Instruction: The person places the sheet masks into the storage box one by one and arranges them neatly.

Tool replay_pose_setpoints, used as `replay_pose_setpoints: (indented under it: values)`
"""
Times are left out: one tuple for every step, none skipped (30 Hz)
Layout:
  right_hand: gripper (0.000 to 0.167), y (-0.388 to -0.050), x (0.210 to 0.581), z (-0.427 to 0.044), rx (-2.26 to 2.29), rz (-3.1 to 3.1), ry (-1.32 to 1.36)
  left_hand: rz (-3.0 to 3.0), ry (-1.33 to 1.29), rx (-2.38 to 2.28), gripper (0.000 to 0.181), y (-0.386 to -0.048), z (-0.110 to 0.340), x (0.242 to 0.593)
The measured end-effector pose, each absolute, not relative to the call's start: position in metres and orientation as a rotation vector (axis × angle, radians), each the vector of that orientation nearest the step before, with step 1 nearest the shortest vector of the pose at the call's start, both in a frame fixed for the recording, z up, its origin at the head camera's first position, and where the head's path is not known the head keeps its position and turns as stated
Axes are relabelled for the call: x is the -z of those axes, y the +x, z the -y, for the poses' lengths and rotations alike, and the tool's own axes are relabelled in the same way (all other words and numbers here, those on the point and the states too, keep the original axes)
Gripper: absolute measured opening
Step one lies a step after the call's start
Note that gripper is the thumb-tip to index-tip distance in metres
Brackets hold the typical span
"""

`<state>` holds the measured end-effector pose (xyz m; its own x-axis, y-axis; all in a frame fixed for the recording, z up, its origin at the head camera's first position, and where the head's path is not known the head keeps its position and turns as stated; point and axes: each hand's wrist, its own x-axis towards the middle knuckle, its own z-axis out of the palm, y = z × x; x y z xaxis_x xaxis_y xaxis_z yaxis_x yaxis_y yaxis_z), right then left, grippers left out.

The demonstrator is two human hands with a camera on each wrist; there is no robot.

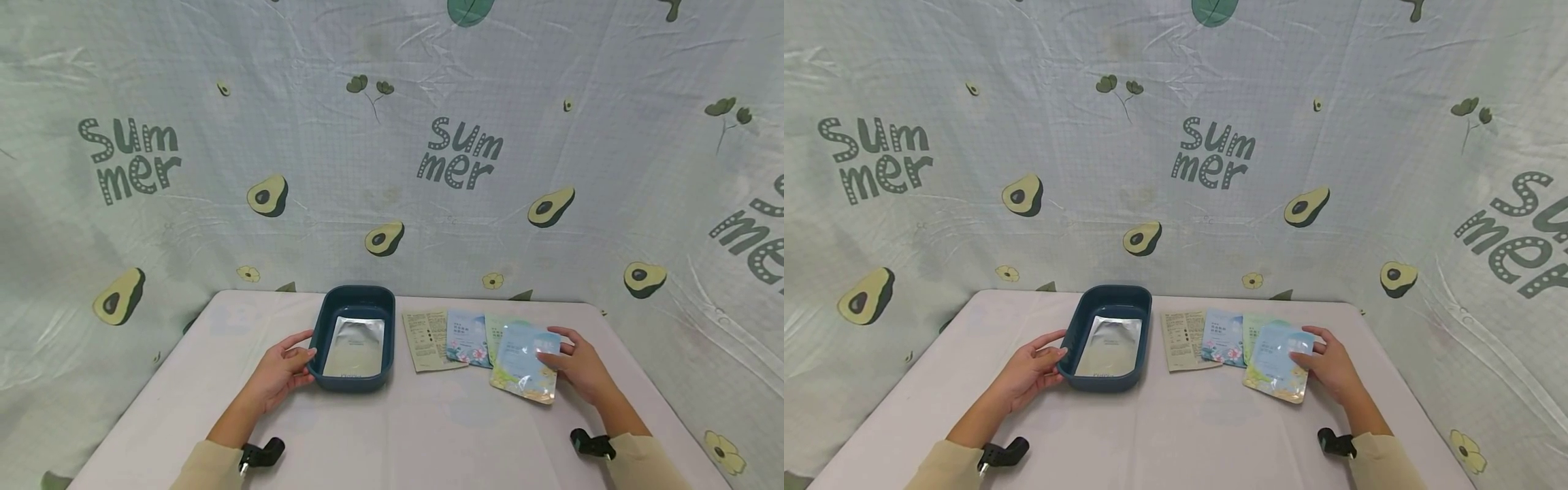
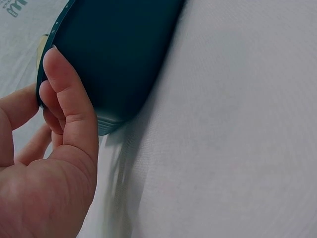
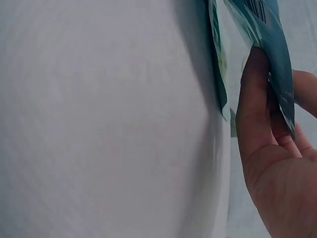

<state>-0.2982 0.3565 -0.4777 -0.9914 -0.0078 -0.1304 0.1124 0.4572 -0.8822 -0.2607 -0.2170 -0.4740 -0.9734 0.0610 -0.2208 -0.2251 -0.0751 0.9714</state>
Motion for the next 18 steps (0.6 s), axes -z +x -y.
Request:
replay_pose_setpoints:
  values:
    - [0.088, -0.298, 0.477, -0.355, 1.583, -2.576, 0.09, -1.988, -0.181, -2.166, 0.061, -0.261, 0.217, 0.474]
    - [0.087, -0.298, 0.477, -0.354, 1.593, -2.569, 0.092, -1.982, -0.184, -2.172, 0.06, -0.261, 0.217, 0.474]
    - [0.087, -0.297, 0.477, -0.352, 1.598, -2.564, 0.087, -1.981, -0.179, -2.17, 0.061, -0.261, 0.217, 0.474]
    - [0.088, -0.297, 0.476, -0.351, 1.603, -2.56, 0.085, -1.979, -0.177, -2.17, 0.061, -0.261, 0.217, 0.475]
    - [0.088, -0.297, 0.477, -0.349, 1.612, -2.552, 0.084, -1.98, -0.173, -2.168, 0.061, -0.261, 0.218, 0.475]
    - [0.088, -0.297, 0.476, -0.348, 1.627, -2.542, 0.092, -1.978, -0.182, -2.171, 0.06, -0.261, 0.218, 0.475]
    - [0.088, -0.297, 0.477, -0.346, 1.634, -2.537, 0.091, -1.98, -0.178, -2.168, 0.06, -0.261, 0.218, 0.475]
    - [0.088, -0.298, 0.477, -0.344, 1.642, -2.532, 0.091, -1.98, -0.175, -2.167, 0.06, -0.261, 0.218, 0.475]
    - [0.088, -0.298, 0.477, -0.342, 1.645, -2.53, 0.087, -1.982, -0.171, -2.164, 0.06, -0.261, 0.219, 0.475]
    - [0.088, -0.298, 0.478, -0.341, 1.652, -2.526, 0.087, -1.983, -0.17, -2.162, 0.06, -0.261, 0.219, 0.475]
    - [0.088, -0.298, 0.478, -0.339, 1.653, -2.524, 0.082, -1.982, -0.169, -2.162, 0.061, -0.261, 0.219, 0.474]
    - [0.087, -0.298, 0.478, -0.338, 1.655, -2.52, 0.08, -1.98, -0.17, -2.162, 0.06, -0.261, 0.218, 0.474]
    - [0.087, -0.298, 0.478, -0.336, 1.652, -2.519, 0.078, -1.978, -0.17, -2.164, 0.06, -0.261, 0.218, 0.474]
    - [0.086, -0.298, 0.477, -0.334, 1.652, -2.516, 0.077, -1.974, -0.171, -2.165, 0.06, -0.261, 0.218, 0.475]
    - [0.086, -0.297, 0.477, -0.332, 1.649, -2.516, 0.073, -1.972, -0.171, -2.167, 0.061, -0.261, 0.218, 0.475]
    - [0.086, -0.297, 0.476, -0.33, 1.649, -2.511, 0.069, -1.971, -0.17, -2.168, 0.061, -0.261, 0.218, 0.475]
    - [0.085, -0.296, 0.475, -0.327, 1.649, -2.507, 0.065, -1.968, -0.172, -2.171, 0.061, -0.261, 0.218, 0.475]
    - [0.085, -0.296, 0.475, -0.325, 1.651, -2.502, 0.064, -1.966, -0.172, -2.172, 0.061, -0.261, 0.218, 0.475]
